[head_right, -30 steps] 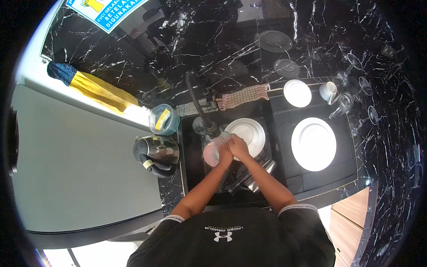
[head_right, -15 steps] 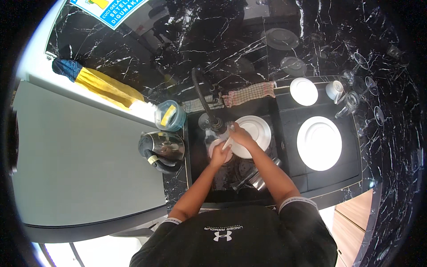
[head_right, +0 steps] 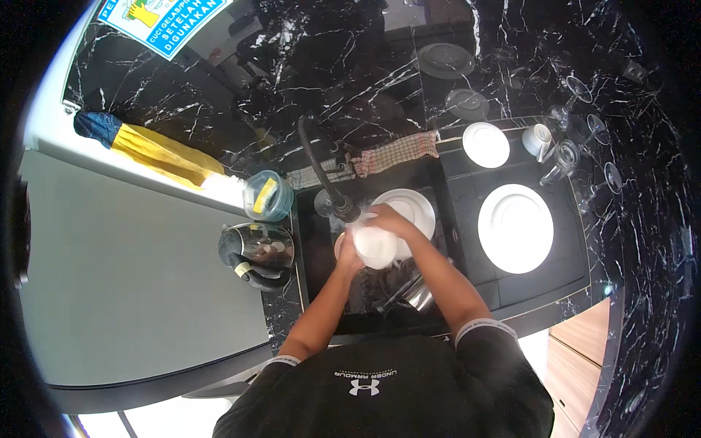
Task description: Washing and rinsing various plates, bowls, and mugs in a sink.
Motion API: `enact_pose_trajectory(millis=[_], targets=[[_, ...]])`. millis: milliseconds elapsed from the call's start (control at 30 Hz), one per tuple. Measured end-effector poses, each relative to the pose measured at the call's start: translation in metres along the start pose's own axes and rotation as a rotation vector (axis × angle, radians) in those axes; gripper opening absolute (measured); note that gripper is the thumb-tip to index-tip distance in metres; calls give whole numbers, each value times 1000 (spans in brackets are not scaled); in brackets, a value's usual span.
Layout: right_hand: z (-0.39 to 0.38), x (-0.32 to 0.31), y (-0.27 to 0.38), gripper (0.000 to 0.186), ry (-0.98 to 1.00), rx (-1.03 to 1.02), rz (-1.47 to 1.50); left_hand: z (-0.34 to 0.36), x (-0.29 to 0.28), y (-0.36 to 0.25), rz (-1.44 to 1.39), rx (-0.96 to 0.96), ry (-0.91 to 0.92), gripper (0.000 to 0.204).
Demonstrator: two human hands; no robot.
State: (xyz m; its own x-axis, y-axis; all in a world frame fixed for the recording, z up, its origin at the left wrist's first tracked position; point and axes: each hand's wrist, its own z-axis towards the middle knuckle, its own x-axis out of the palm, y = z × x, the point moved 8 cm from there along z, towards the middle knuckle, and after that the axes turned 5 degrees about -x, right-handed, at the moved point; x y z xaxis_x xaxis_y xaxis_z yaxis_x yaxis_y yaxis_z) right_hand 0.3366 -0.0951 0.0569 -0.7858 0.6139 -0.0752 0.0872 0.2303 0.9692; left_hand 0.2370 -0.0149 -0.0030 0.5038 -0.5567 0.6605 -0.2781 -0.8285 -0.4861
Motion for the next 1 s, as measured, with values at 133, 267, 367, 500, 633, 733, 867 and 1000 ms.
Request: enact_pose_trajectory(millis=[133, 267, 367, 500, 633, 733, 867, 1000], targets=[[23, 24, 16, 44, 32, -126, -48, 12, -30, -7, -113, 69, -46, 36], [20, 42, 52, 47, 122, -197, -35, 12, -67, -17, -130, 189, -180, 33], [4, 7, 32, 46, -48, -174, -18, -19, -45, 2, 261, 34, -705, 33], [-13, 5, 61, 36, -111, -293, -109, -16, -137, 28, 146, 154, -640, 43], [-30, 8, 56, 32, -167, -389, -329, -15, -166, 54, 210, -187, -694, 32], [-44, 11, 73, 30, -202, -495, -363, -3, -183, 56, 108, -304, -614, 31], [-61, 1, 77, 30, -130, -568, -279, -5, -191, 54, 71, -367, -740, 26], [-78, -20, 68, 29, -63, -472, -224, -2, -189, 40, 69, -132, -732, 23]])
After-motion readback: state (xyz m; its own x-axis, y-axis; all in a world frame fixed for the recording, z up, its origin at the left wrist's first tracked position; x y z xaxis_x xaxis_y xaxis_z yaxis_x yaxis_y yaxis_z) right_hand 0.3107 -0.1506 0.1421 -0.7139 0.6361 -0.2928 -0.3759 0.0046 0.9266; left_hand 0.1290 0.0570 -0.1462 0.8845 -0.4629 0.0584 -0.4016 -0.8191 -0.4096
